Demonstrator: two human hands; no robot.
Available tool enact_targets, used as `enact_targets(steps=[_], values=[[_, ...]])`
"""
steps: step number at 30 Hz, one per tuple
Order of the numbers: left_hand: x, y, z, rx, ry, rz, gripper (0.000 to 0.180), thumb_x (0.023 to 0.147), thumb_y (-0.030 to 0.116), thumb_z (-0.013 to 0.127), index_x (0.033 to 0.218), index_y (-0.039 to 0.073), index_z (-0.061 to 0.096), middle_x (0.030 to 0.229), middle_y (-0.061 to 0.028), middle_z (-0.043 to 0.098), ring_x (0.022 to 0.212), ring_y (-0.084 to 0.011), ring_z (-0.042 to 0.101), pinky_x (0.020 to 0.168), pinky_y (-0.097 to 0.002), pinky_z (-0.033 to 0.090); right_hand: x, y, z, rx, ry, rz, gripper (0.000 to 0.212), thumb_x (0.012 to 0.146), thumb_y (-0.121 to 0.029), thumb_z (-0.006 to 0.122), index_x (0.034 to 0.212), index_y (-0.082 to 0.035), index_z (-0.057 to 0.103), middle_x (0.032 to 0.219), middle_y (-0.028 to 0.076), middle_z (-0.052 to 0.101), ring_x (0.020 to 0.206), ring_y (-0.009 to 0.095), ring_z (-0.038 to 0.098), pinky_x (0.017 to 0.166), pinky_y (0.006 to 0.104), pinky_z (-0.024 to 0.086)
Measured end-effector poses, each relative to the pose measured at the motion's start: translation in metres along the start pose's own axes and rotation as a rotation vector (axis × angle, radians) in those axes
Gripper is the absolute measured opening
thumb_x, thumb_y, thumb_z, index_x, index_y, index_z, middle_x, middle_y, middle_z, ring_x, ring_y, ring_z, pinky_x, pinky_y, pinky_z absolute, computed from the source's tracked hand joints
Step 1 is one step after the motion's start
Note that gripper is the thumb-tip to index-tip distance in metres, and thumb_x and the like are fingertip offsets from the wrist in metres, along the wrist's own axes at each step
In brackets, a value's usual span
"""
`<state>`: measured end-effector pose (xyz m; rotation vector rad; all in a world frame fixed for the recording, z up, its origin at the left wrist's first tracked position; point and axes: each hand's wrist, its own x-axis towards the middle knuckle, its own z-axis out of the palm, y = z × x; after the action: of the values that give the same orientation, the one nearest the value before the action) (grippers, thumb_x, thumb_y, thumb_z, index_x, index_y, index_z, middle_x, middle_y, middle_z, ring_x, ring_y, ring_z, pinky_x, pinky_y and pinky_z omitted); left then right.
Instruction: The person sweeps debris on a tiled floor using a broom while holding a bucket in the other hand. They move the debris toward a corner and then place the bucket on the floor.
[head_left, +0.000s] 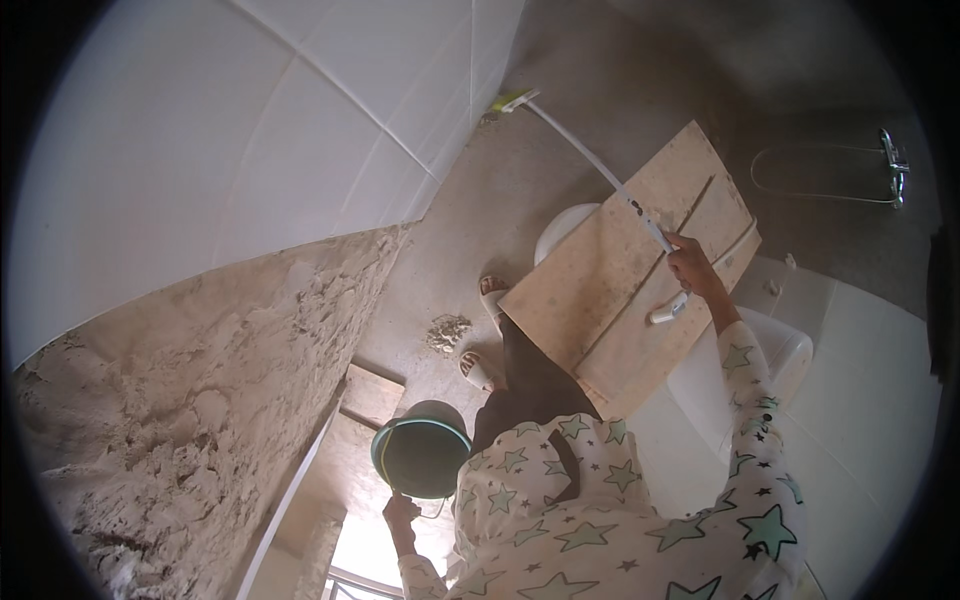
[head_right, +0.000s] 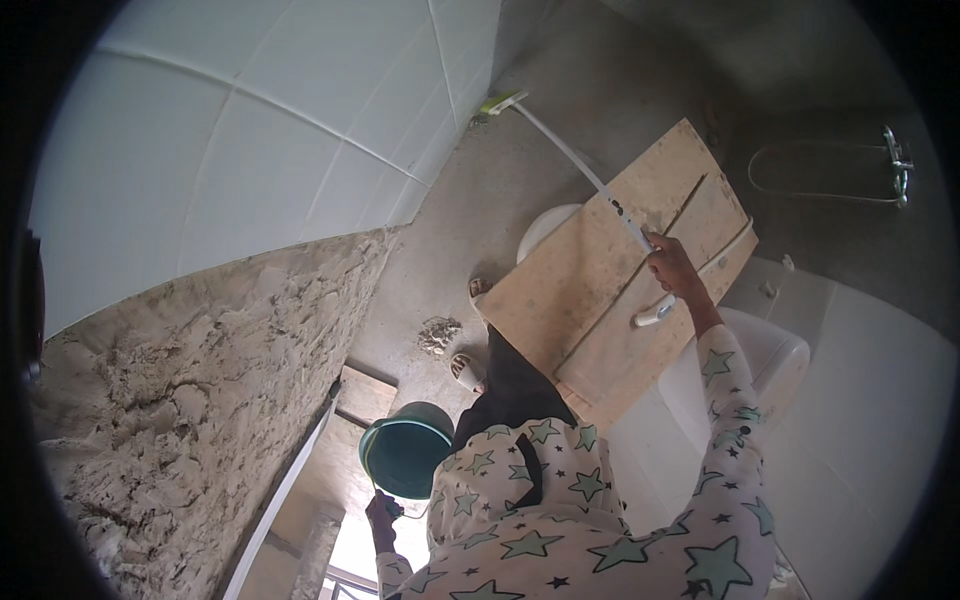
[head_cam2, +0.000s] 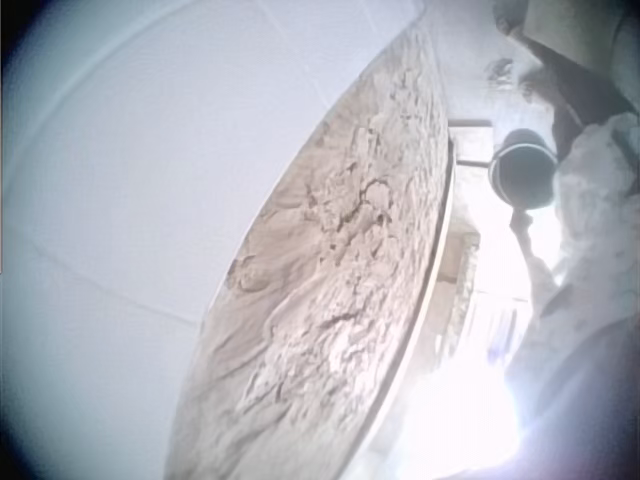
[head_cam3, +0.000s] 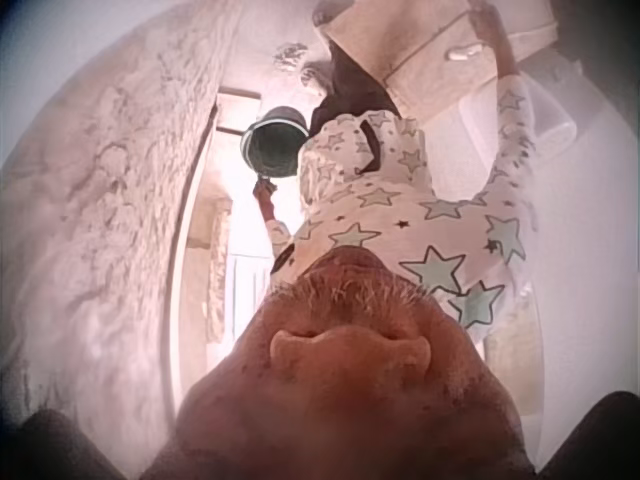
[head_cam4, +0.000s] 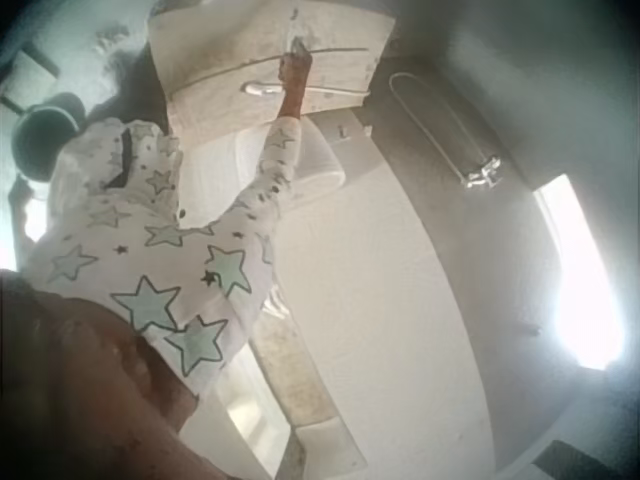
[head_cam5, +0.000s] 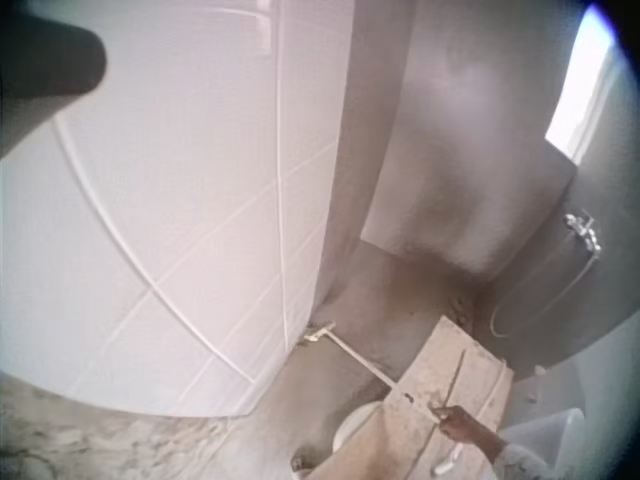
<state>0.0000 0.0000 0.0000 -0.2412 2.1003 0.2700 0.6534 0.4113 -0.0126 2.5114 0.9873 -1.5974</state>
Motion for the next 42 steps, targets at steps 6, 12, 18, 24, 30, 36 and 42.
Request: enact_targets(steps=[6, 12, 18, 24, 30, 36, 42], values=[[-0.013, -0.001, -0.012, -0.018, -0.024, 0.086, 0.042, 0.095, 0.040, 0.055, 0.084, 0.000, 0.059, 0.064, -0.0092, 0.057, 0.053, -0.0185, 0.058, 0.051, -0.0344, 0.055, 0.094, 0.033, 0.024, -0.410, 0.443, -0.495, 0.056, 0.080, 0.001, 0.044, 0.135, -0.006, 0.050, 0.091, 0.024, 0.067, 0.085, 0.037, 0.067, 0.072, 0.0418, 0.052], [-0.014, -0.003, -0.015, -0.080, -0.007, 0.095, 0.040, 0.095, 0.037, 0.056, 0.083, -0.001, 0.059, 0.065, -0.0098, 0.057, 0.054, -0.0200, 0.058, 0.052, -0.0350, 0.053, 0.099, -0.013, 0.031, -0.575, 0.418, -0.449, 0.054, 0.078, 0.005, 0.043, 0.130, -0.004, 0.055, 0.104, 0.028, 0.064, 0.093, 0.040, 0.063, 0.080, 0.0453, 0.050], [-0.013, 0.007, -0.006, -0.089, 0.001, 0.079, 0.034, 0.094, 0.031, 0.056, 0.082, -0.001, 0.060, 0.062, -0.0101, 0.057, 0.053, -0.0211, 0.056, 0.050, -0.0344, 0.049, 0.096, -0.031, 0.029, -0.291, 0.323, -0.444, 0.051, 0.078, 0.001, 0.046, 0.128, -0.003, 0.056, 0.102, 0.025, 0.065, 0.097, 0.039, 0.064, 0.082, 0.0452, 0.051], [-0.016, 0.005, -0.008, -0.071, 0.046, 0.068, 0.031, 0.093, 0.028, 0.056, 0.082, -0.001, 0.061, 0.063, -0.0105, 0.057, 0.053, -0.0206, 0.056, 0.050, -0.0340, 0.049, 0.100, -0.025, 0.047, -0.178, 0.349, -0.318, 0.054, 0.080, 0.000, 0.046, 0.133, -0.006, 0.054, 0.092, 0.020, 0.067, 0.067, 0.028, 0.066, 0.058, 0.0367, 0.051], [-0.010, 0.009, -0.009, -0.053, 0.024, 0.067, 0.031, 0.093, 0.029, 0.057, 0.082, -0.001, 0.061, 0.064, -0.0106, 0.057, 0.053, -0.0205, 0.056, 0.050, -0.0340, 0.049, 0.133, -0.037, 0.084, -0.228, 0.328, -0.307, 0.048, 0.081, -0.001, 0.044, 0.127, -0.005, 0.056, 0.092, 0.023, 0.063, 0.085, 0.035, 0.062, 0.071, 0.0425, 0.050], [-0.005, 0.003, -0.008, -0.071, 0.008, 0.063, 0.031, 0.093, 0.029, 0.057, 0.082, -0.001, 0.061, 0.065, -0.0107, 0.057, 0.053, -0.0204, 0.056, 0.050, -0.0339, 0.049, 0.043, -0.034, 0.021, 0.105, -0.128, -0.133, 0.064, 0.077, 0.000, 0.044, 0.139, -0.014, 0.050, 0.056, -0.001, 0.044, 0.039, 0.009, 0.038, 0.035, 0.0272, 0.031], [-0.005, 0.014, 0.001, -0.062, -0.035, 0.068, 0.032, 0.093, 0.029, 0.057, 0.082, -0.001, 0.061, 0.065, -0.0109, 0.057, 0.052, -0.0203, 0.056, 0.050, -0.0339, 0.048, 0.010, -0.013, 0.022, 0.100, 0.041, -0.136, 0.062, 0.076, 0.000, 0.045, 0.137, -0.010, 0.051, 0.058, 0.000, 0.046, 0.041, 0.010, 0.040, 0.036, 0.0274, 0.033]])
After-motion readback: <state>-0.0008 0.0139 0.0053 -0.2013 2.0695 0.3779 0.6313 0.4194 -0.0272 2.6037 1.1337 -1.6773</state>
